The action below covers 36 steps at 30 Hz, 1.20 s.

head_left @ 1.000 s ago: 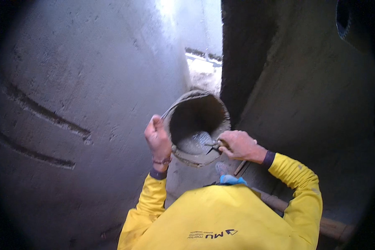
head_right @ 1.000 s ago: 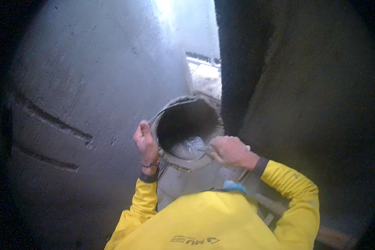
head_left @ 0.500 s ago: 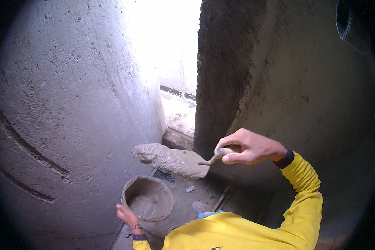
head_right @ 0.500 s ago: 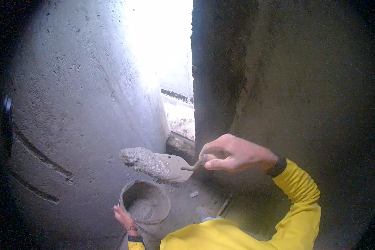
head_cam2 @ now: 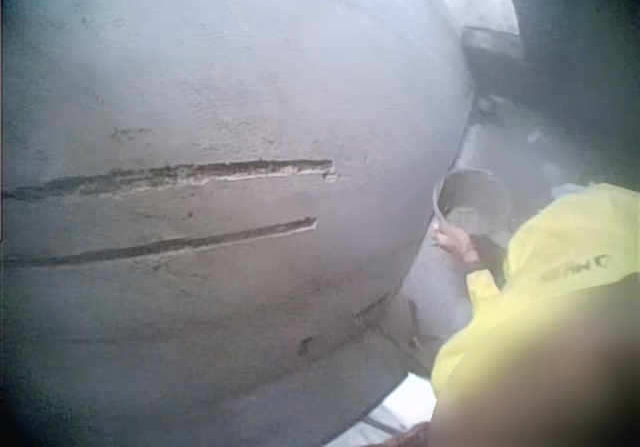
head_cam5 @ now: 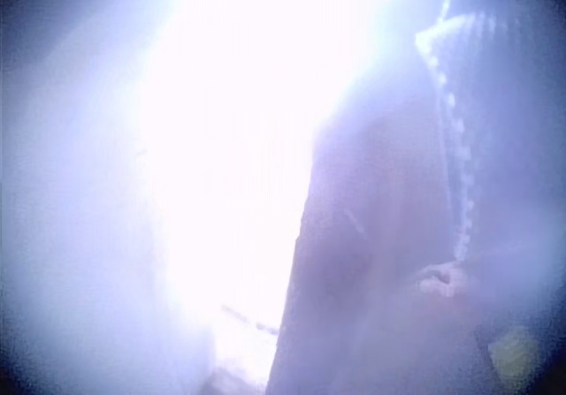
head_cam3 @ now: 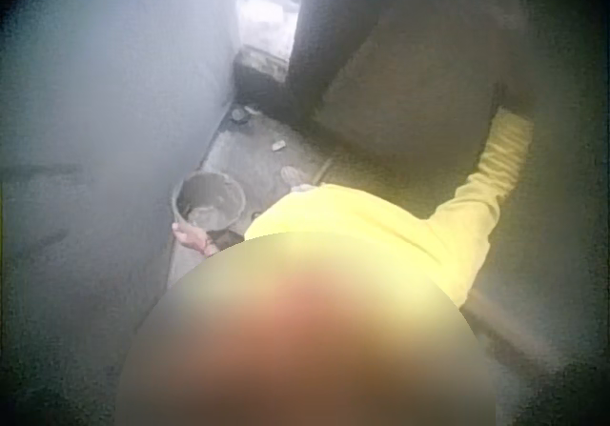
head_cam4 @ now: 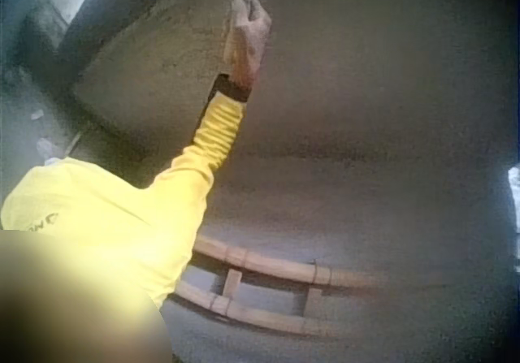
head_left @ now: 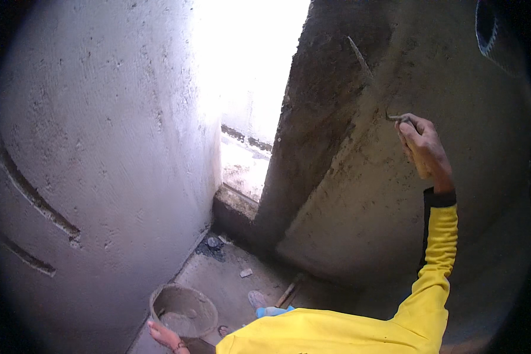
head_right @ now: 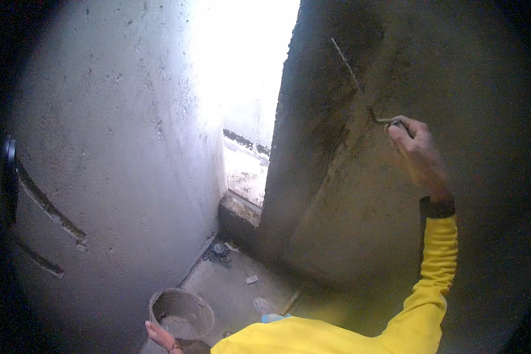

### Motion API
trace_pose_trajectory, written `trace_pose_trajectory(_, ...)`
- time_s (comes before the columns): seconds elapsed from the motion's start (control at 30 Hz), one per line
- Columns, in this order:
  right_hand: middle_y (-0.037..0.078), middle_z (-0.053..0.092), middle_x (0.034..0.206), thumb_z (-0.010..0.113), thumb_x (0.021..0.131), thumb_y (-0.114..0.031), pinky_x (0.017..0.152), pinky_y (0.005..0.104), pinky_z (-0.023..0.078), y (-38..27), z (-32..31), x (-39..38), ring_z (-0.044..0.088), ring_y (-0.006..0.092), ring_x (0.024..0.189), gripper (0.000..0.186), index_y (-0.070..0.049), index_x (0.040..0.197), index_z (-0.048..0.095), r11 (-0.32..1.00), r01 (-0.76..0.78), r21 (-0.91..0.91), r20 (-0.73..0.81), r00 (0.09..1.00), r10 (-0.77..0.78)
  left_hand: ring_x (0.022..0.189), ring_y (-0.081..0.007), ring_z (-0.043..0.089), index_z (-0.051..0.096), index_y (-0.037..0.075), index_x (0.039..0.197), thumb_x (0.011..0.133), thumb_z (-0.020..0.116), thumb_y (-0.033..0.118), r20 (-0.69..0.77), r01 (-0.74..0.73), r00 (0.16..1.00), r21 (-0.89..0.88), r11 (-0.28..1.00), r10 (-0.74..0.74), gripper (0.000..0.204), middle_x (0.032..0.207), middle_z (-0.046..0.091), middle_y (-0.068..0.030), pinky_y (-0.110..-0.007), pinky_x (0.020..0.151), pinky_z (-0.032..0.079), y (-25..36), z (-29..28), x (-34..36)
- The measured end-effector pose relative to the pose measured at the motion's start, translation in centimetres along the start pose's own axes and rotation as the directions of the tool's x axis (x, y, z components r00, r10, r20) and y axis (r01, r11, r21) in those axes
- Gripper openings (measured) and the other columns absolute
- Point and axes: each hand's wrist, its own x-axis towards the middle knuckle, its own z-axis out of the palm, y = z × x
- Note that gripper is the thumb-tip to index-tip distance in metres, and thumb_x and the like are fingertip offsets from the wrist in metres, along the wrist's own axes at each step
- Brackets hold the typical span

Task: The person scoops wet cement from a bucket using a trowel and applies it to a concrete wall, smoothing the surface in a narrow indoor space.

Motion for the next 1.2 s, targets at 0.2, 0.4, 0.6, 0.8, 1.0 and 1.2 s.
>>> trace_pose_trajectory(0.2,0.008,0.068,0.082,0.059,0.092,-0.022,0.065,0.0376,0.05,4.0,9.0,-7.8,0.063,0.0207,0.07,0.022,-0.004,0.103,0.066,0.957,0.222,-0.188,0.304,0.939,-0.159,0.079,-0.0318,0.052,0.059,-0.011,0.096,0.107,0.042,0.042,0.195,-0.142,0.959,-0.299,0.944,0.206,0.057,0.087,0.063,-0.0231,-0.045,0.08,0.045,4.0,3.9,1.5)
trace_pose_trajectory(0.4,0.009,0.059,0.095,0.065,0.084,-0.018,0.072,0.0437,0.052,4.9,24.4,-21.2,0.064,0.0294,0.088,0.022,-0.014,0.105,0.061,0.732,0.579,-0.359,0.52,0.775,-0.358,0.066,-0.0124,0.034,0.038,0.004,0.073,0.106,0.045,0.039,0.302,-0.158,0.894,-0.479,0.863,0.331,0.05,0.068,0.036,0.0035,-0.037,0.056,0.031,15.0,3.6,0.7)
trace_pose_trajectory(0.6,0.004,0.057,0.099,0.062,0.084,-0.021,0.067,0.0367,0.048,0.8,34.9,-24.7,0.059,0.0206,0.085,0.027,-0.012,0.11,0.062,0.385,0.592,-0.708,0.283,0.738,-0.613,0.07,-0.0121,0.034,0.043,0.003,0.076,0.108,0.042,0.046,0.291,-0.38,0.697,-0.627,0.681,0.656,0.053,0.071,0.037,0.0032,-0.034,0.06,0.033,22.7,-1.6,0.0)
trace_pose_trajectory(0.8,0.007,0.058,0.102,0.065,0.083,-0.022,0.069,0.0391,0.047,-0.2,31.5,-29.7,0.061,0.0231,0.085,0.025,-0.012,0.106,0.062,0.2,0.775,-0.599,0.45,0.533,-0.717,0.074,-0.0103,0.036,0.045,0.003,0.079,0.109,0.04,0.047,0.218,-0.346,0.655,-0.764,0.544,0.723,0.053,0.075,0.039,0.0032,-0.029,0.065,0.034,24.6,-4.3,1.6)
trace_pose_trajectory(1.0,0.007,0.058,0.095,0.064,0.083,-0.021,0.062,0.0372,0.046,-4.4,30.2,-25.3,0.059,0.0201,0.075,0.025,-0.011,0.105,0.061,0.247,0.5,-0.83,0.201,0.681,-0.704,0.074,-0.0099,0.036,0.049,0.004,0.081,0.109,0.04,0.046,0.207,-0.389,0.632,-0.748,0.537,0.747,0.051,0.075,0.04,0.0034,-0.029,0.065,0.034,25.7,-5.5,0.6)
trace_pose_trajectory(1.2,0.005,0.058,0.089,0.066,0.081,-0.023,0.063,0.0373,0.047,-1.7,30.3,-29.0,0.061,0.0214,0.073,0.019,-0.012,0.097,0.063,0.35,0.657,-0.667,0.333,0.684,-0.649,0.075,-0.0101,0.036,0.049,0.004,0.082,0.109,0.042,0.044,0.167,-0.396,0.644,-0.762,0.513,0.747,0.049,0.076,0.04,0.0039,-0.029,0.065,0.032,25.7,-5.6,0.9)
